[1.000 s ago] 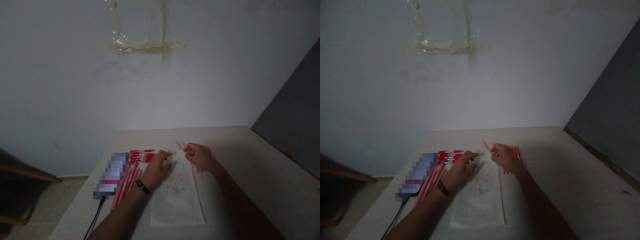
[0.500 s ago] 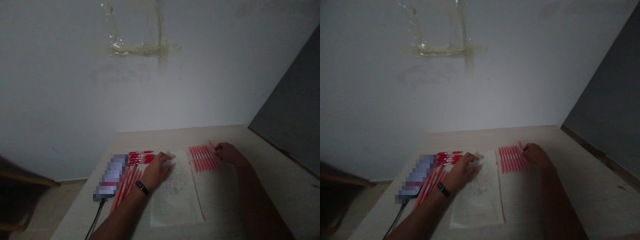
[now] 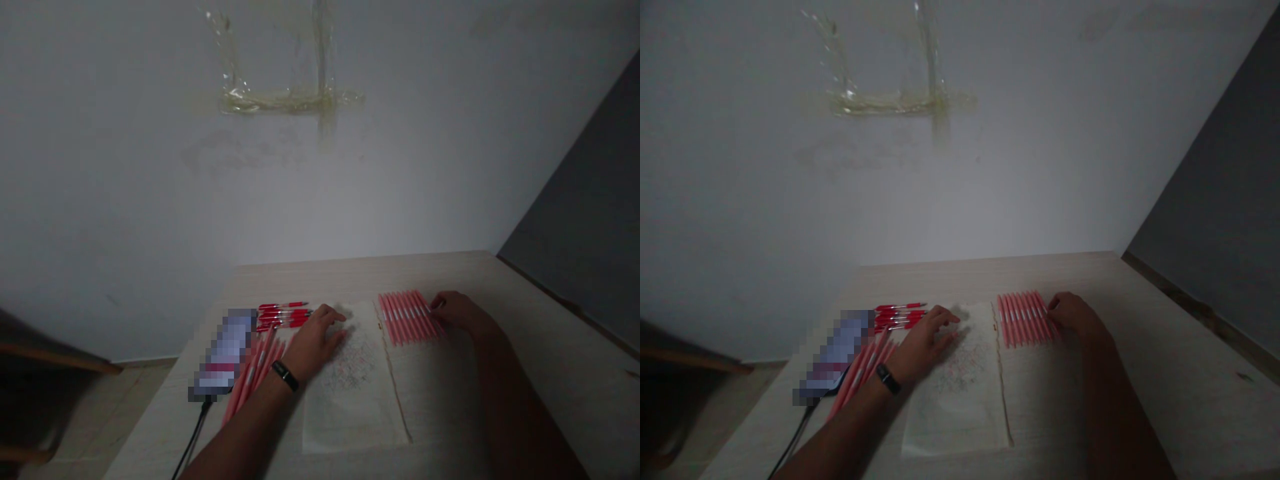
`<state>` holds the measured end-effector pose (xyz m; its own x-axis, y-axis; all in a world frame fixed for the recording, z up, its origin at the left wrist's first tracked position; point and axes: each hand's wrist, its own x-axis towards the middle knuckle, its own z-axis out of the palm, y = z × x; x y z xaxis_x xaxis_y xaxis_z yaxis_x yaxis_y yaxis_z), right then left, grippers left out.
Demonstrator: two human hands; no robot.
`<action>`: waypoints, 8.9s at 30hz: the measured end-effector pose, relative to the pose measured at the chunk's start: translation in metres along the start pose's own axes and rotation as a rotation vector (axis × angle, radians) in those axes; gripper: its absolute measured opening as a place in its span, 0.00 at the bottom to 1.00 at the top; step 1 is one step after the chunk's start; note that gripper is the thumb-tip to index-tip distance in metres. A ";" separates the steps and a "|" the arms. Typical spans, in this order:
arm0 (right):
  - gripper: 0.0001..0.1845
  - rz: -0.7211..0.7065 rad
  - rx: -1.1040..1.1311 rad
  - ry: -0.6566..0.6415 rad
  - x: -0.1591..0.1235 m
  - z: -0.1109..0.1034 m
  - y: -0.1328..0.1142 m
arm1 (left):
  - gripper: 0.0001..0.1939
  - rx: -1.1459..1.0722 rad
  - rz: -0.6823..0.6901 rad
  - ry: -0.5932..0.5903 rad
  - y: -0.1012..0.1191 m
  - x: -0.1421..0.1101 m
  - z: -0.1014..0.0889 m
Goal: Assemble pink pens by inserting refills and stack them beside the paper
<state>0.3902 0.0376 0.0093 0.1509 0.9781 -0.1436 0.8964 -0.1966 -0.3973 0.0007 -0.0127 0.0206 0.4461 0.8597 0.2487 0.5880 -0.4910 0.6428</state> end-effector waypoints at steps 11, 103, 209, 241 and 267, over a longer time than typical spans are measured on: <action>0.04 0.008 0.019 0.024 -0.003 0.000 -0.001 | 0.12 -0.001 -0.012 0.010 0.003 0.000 -0.001; 0.16 -0.621 0.567 -0.125 -0.041 0.067 -0.142 | 0.11 -0.086 -0.143 0.119 0.001 0.007 -0.022; 0.07 -0.823 0.446 -0.015 -0.056 0.068 -0.154 | 0.13 0.155 -0.034 0.061 0.001 0.004 -0.010; 0.06 -0.920 0.353 0.161 -0.055 0.065 -0.156 | 0.12 0.065 -0.033 0.117 -0.002 0.004 -0.011; 0.14 -0.920 0.260 -0.039 -0.056 0.069 -0.154 | 0.09 0.146 0.035 0.102 0.001 0.004 -0.008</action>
<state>0.2146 0.0085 0.0159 -0.5850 0.7546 0.2972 0.5355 0.6346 -0.5572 -0.0023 -0.0083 0.0287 0.4014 0.8479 0.3464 0.6683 -0.5298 0.5223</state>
